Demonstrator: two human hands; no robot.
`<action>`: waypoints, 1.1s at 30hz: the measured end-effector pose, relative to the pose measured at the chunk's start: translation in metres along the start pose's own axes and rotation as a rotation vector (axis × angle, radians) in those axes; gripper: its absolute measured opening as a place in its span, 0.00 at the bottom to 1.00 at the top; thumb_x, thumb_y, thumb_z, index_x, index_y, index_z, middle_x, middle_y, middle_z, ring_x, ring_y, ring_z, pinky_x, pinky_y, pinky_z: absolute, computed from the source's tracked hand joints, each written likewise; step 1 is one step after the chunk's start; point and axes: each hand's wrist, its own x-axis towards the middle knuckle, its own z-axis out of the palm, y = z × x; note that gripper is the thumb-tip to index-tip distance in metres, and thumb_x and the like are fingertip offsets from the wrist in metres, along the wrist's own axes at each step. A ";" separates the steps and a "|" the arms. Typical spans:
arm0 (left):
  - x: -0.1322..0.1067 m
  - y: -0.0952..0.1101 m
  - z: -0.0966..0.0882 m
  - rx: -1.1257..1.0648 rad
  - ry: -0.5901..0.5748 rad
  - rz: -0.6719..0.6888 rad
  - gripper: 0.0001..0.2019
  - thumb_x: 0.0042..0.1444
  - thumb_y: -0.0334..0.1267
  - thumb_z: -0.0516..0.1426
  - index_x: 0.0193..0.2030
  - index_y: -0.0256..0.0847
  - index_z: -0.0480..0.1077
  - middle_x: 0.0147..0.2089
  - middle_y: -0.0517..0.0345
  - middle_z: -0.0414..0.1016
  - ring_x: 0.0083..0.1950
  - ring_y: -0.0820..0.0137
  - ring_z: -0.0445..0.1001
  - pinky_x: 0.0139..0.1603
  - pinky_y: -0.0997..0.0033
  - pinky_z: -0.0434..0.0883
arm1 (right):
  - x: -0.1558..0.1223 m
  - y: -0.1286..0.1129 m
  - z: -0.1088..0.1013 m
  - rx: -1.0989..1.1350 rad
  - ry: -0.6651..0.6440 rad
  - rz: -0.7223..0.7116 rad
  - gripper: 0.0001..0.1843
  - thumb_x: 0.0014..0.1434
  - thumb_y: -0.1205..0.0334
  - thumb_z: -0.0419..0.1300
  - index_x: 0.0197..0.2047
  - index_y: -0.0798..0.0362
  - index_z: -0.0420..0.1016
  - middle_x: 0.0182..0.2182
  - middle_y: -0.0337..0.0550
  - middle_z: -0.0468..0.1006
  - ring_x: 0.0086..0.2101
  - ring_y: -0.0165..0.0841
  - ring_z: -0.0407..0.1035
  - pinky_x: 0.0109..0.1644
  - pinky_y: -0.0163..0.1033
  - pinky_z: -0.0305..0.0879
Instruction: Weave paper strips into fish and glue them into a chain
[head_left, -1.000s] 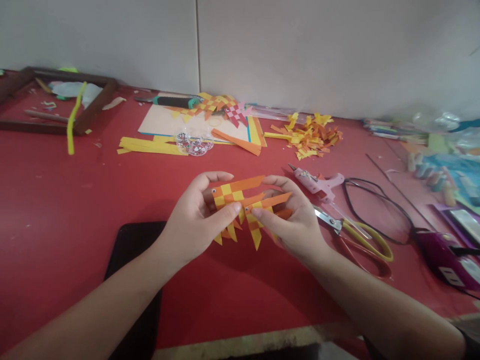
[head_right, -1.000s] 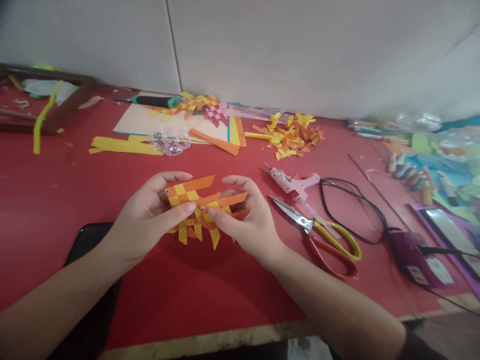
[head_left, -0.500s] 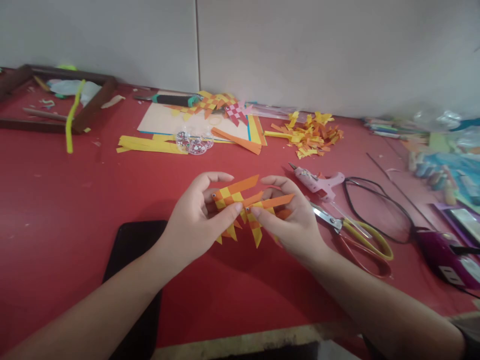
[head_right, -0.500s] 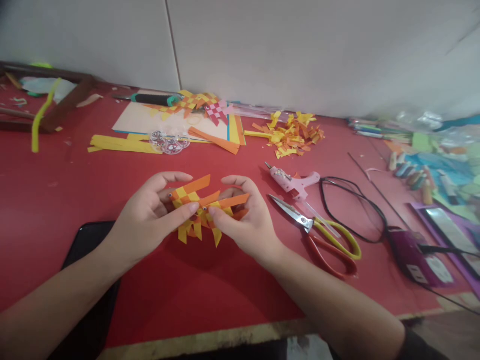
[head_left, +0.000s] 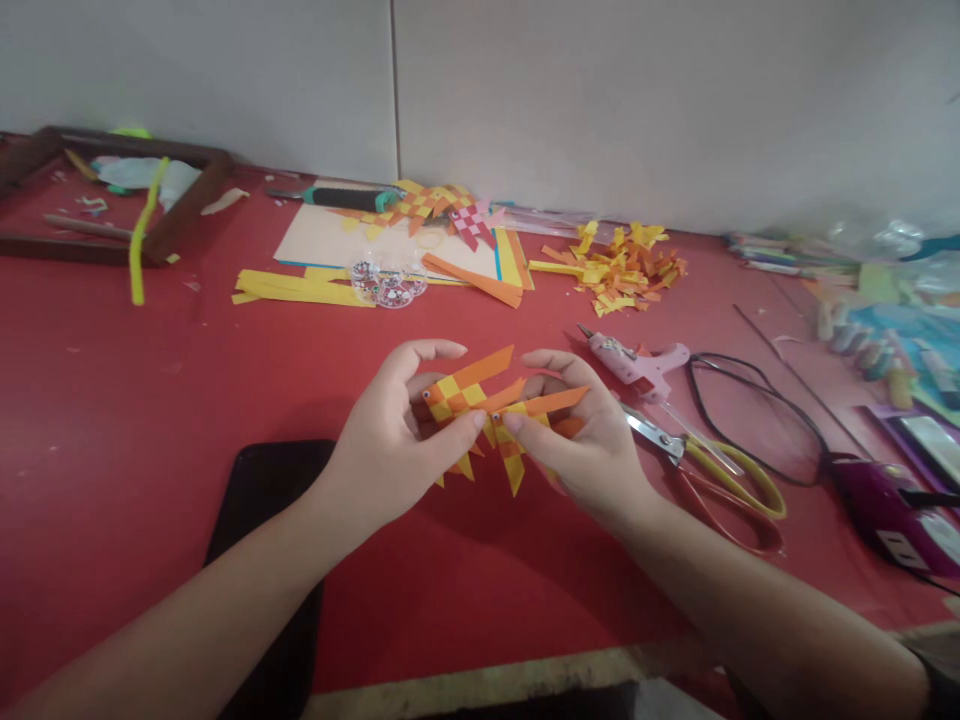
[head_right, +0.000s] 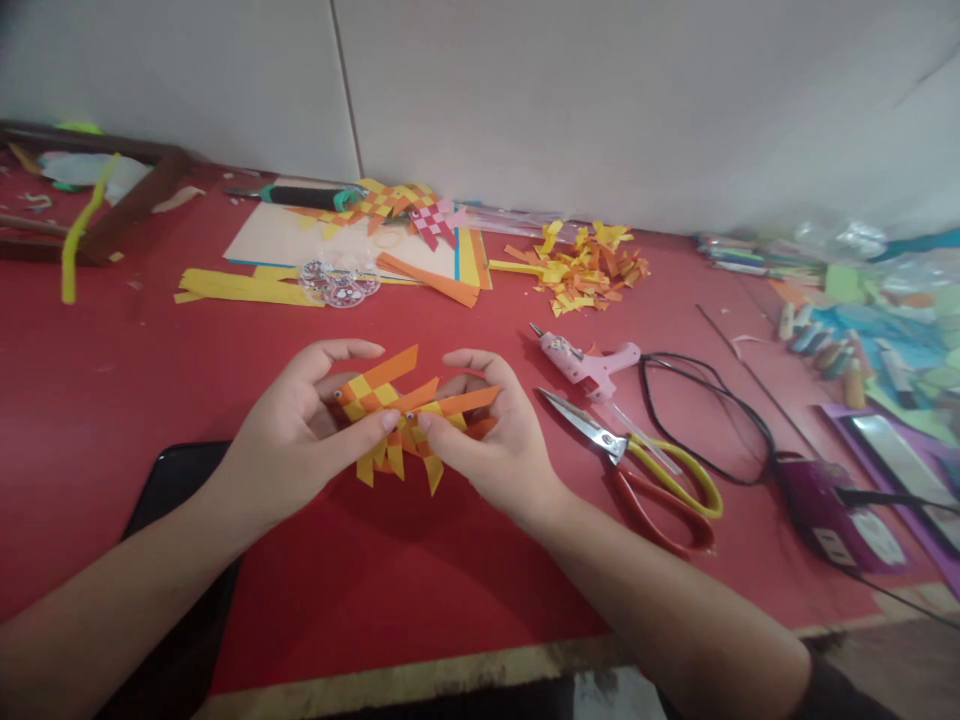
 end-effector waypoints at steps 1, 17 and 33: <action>0.000 0.000 0.000 0.004 -0.001 0.005 0.23 0.54 0.34 0.65 0.56 0.45 0.64 0.36 0.62 0.76 0.30 0.75 0.75 0.30 0.76 0.74 | 0.000 0.000 0.000 -0.006 0.000 -0.004 0.23 0.52 0.61 0.70 0.48 0.49 0.67 0.28 0.31 0.70 0.23 0.23 0.67 0.25 0.30 0.65; -0.003 0.000 0.000 -0.004 -0.040 -0.028 0.28 0.53 0.35 0.65 0.58 0.48 0.59 0.37 0.60 0.77 0.36 0.66 0.79 0.34 0.69 0.77 | -0.003 -0.003 0.001 -0.066 -0.040 -0.082 0.24 0.53 0.59 0.70 0.49 0.47 0.65 0.30 0.33 0.70 0.24 0.24 0.67 0.25 0.30 0.66; 0.000 0.001 0.000 -0.070 -0.043 -0.072 0.34 0.49 0.33 0.66 0.60 0.47 0.57 0.36 0.60 0.76 0.35 0.66 0.80 0.34 0.70 0.77 | -0.004 -0.002 -0.001 -0.026 -0.074 -0.044 0.24 0.53 0.58 0.70 0.50 0.47 0.66 0.29 0.33 0.70 0.23 0.25 0.65 0.26 0.33 0.65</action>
